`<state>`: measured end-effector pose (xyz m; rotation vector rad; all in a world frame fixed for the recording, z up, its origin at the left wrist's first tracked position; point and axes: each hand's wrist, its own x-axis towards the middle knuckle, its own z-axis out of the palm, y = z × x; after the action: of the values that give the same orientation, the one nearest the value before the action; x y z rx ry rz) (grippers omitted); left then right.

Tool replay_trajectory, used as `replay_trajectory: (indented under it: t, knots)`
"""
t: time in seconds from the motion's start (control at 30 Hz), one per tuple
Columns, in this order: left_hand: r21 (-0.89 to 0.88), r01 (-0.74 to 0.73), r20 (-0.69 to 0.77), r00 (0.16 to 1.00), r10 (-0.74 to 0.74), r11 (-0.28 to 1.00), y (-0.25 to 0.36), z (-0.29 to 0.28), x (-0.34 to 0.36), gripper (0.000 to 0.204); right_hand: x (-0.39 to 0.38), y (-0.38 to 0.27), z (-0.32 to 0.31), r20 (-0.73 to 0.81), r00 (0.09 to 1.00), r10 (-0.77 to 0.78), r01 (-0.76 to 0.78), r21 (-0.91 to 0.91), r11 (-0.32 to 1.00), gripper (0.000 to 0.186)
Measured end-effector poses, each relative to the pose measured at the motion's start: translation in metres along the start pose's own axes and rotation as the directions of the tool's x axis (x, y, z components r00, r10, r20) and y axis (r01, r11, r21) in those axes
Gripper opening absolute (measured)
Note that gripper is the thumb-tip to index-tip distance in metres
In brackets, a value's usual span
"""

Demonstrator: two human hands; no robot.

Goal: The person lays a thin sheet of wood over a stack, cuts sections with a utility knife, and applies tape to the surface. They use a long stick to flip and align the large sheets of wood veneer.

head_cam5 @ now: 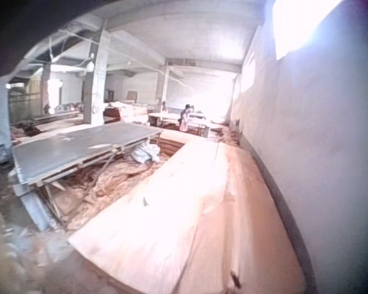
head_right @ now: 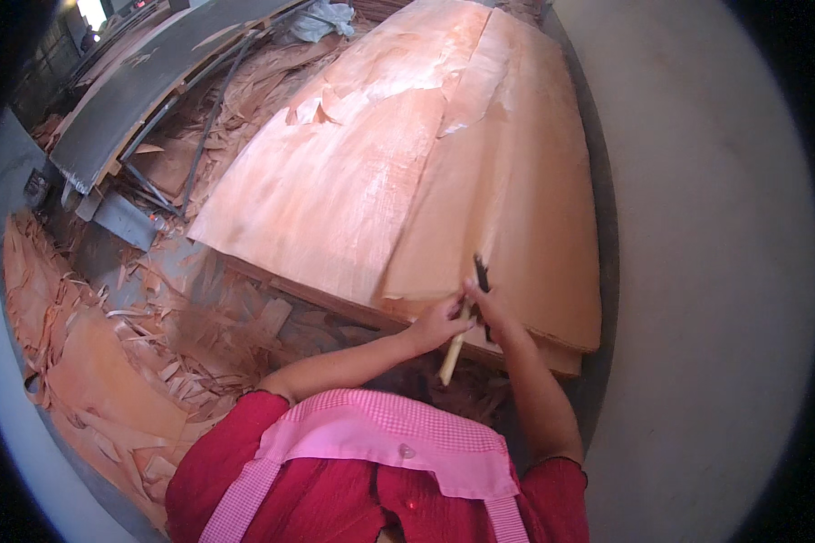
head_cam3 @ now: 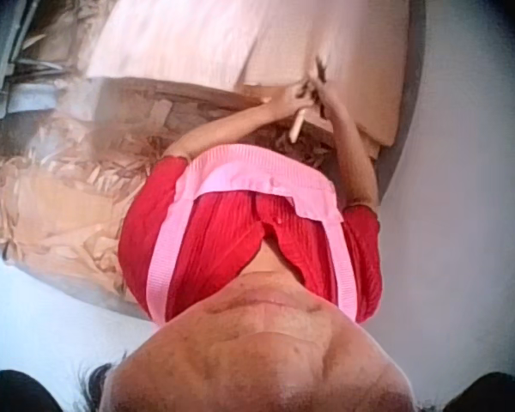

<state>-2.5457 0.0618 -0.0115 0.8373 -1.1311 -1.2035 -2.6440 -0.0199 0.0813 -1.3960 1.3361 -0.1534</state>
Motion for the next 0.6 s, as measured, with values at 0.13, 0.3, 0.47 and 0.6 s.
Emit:
replay_trajectory:
  t: [0.13, 0.3, 0.47, 0.6]
  knots:
    - [-0.220, 0.125, 0.393, 0.919, -0.030, 0.967, 0.084, -0.020, -0.015, 0.048, -0.039, -0.035, -0.009, -0.176, 0.945, -0.274, 0.322, 0.365, 0.874, 0.026]
    - [-0.674, 0.306, -0.301, 0.717, -0.628, 0.673, -0.004, -0.139, -0.123, 0.062, -0.031, 0.033, -0.063, 0.108, 0.994, -0.034, -0.056, 0.730, 0.681, 0.016]
    - [-0.579, -0.363, -0.794, 0.454, -0.405, 0.730, 0.006, -0.279, -0.163, 0.091, -0.008, 0.112, -0.056, -0.379, 0.923, 0.070, 0.092, 0.394, 0.915, 0.018]
    - [-0.318, -0.261, -0.931, 0.268, -0.249, 0.911, 0.018, -0.356, -0.157, 0.049, 0.006, 0.106, -0.025, -0.457, 0.889, 0.028, 0.186, 0.415, 0.890, 0.017]
